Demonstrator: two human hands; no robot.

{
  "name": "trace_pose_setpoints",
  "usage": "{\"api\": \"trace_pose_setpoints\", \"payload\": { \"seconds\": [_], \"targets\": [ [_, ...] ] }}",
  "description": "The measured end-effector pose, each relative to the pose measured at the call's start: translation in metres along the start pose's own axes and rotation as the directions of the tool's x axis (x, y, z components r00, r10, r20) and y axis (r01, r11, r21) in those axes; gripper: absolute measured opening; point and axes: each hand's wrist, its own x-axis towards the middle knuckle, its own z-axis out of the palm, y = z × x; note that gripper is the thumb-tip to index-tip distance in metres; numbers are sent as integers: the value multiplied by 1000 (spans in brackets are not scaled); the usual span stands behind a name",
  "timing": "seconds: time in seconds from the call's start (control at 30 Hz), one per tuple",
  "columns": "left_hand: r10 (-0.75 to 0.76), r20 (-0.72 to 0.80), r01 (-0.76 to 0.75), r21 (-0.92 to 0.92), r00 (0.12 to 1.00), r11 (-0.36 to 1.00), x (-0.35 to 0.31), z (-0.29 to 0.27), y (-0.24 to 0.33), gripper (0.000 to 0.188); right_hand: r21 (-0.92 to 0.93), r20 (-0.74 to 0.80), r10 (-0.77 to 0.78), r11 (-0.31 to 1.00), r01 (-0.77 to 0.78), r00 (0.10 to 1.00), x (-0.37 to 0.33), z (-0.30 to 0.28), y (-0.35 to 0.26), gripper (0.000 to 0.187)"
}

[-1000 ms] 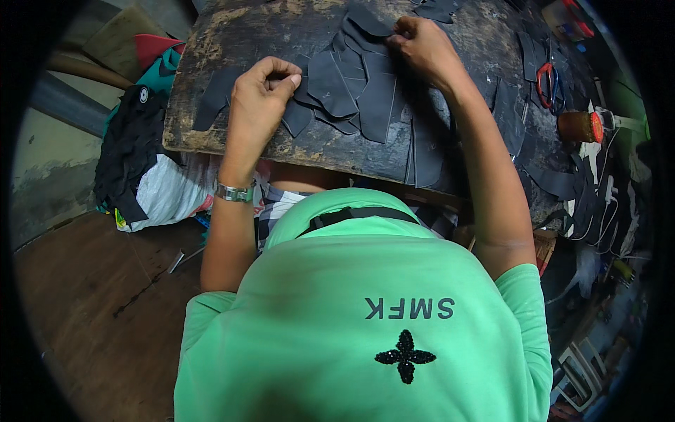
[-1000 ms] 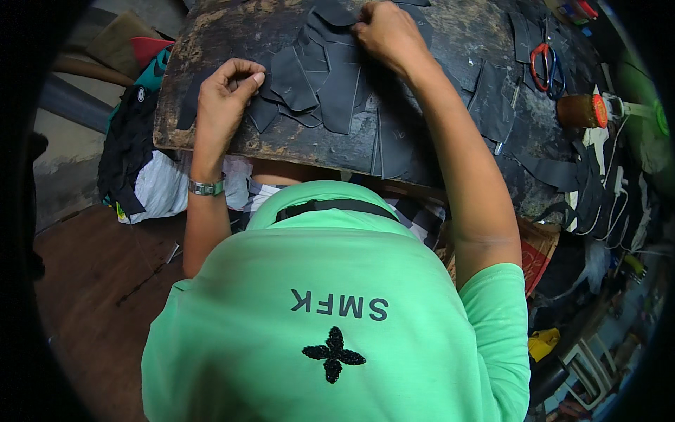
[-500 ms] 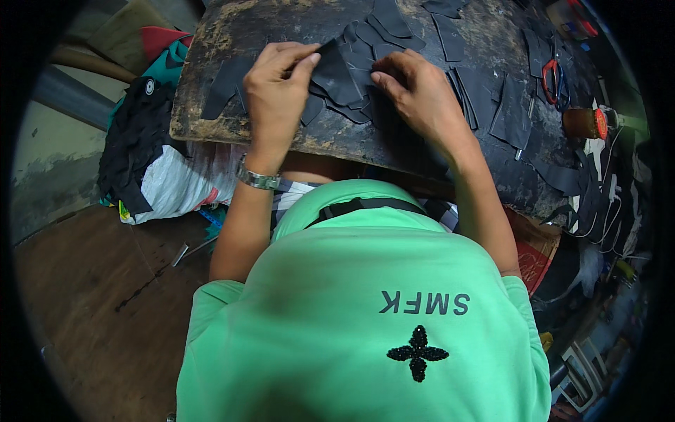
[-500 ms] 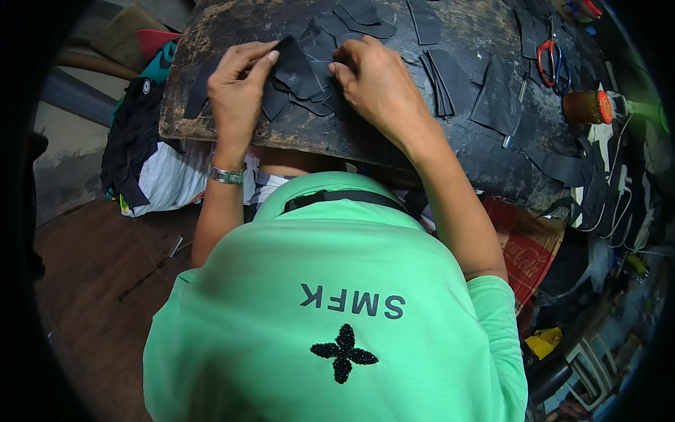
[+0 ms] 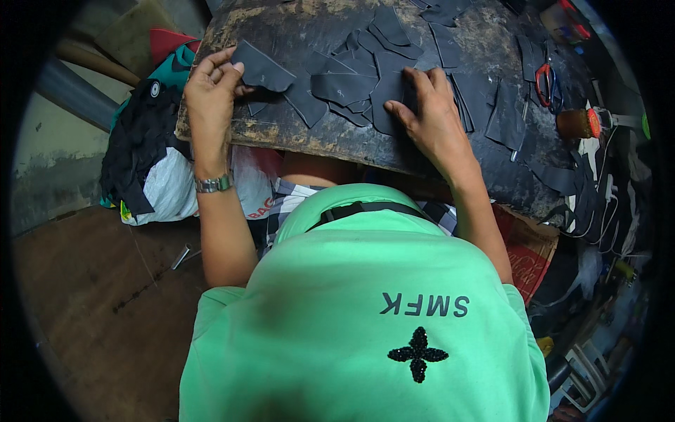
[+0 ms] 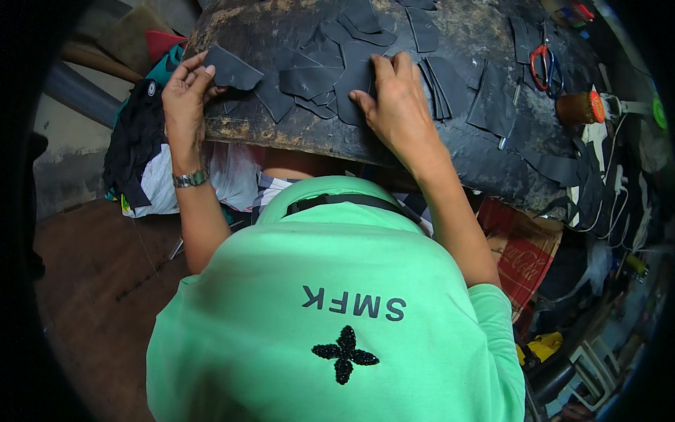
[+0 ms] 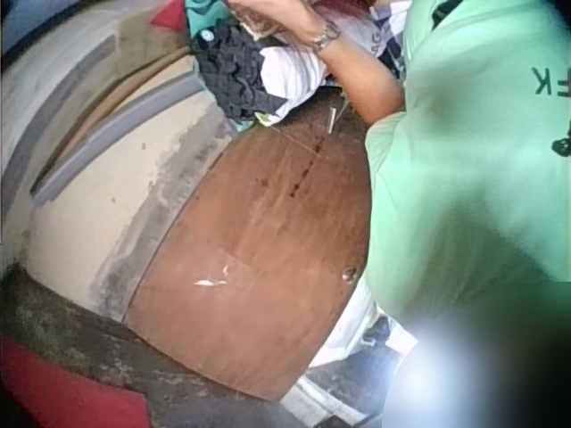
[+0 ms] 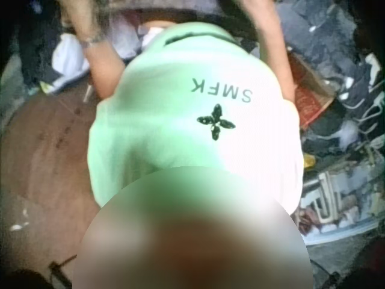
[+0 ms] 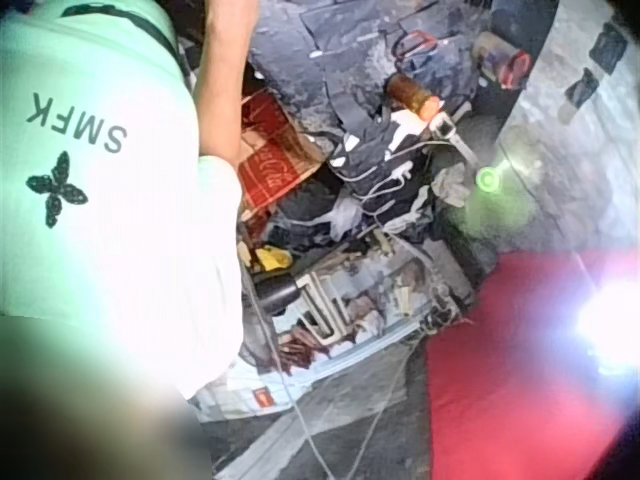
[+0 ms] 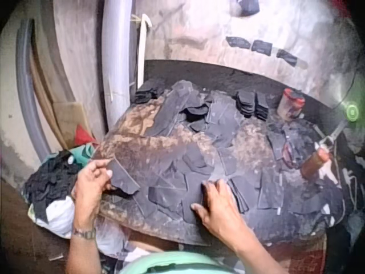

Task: The person sorts and stacks small black leather pieces on a workbench. They pick up pieces, align them, and place them into neat piles, occasionally using a metal ruler to measure or straighten edges. The person also moves larger leather pieces aside to access smaller ones.

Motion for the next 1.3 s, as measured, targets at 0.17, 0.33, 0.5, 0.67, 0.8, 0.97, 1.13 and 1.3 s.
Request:
{"api": "trace_pose_setpoints", "payload": {
  "seconds": [0.17,0.33,0.5,0.67,0.8,0.97,1.13,1.3],
  "targets": [
    [-48,8,49,-88,999,995,-18,13,5,40,-70,-4,62,996,-62,998,-1,1,2,46],
    [-129,58,136,-154,990,979,-36,18,10,30,40,-20,82,996,-81,996,-1,5,1,43],
    [-172,133,198,-213,976,957,-49,26,9,34,303,56,227,924,-234,972,2,5,-2,40],
    [-190,209,229,-180,959,957,-57,29,4,41,551,75,294,784,-285,953,13,-6,10,44],
    [-172,217,197,-95,961,976,-61,26,2,44,641,143,246,715,-279,959,13,-16,24,51],
    [-139,206,147,-25,969,989,-66,20,6,45,562,113,256,780,-275,960,16,-17,29,43],
    [-177,180,206,-157,968,966,-71,19,7,48,391,258,-14,916,-91,966,24,-16,17,31],
    [-234,169,267,-208,957,941,-79,11,6,49,-20,80,-256,966,258,963,27,13,-13,36]
  ]
}}
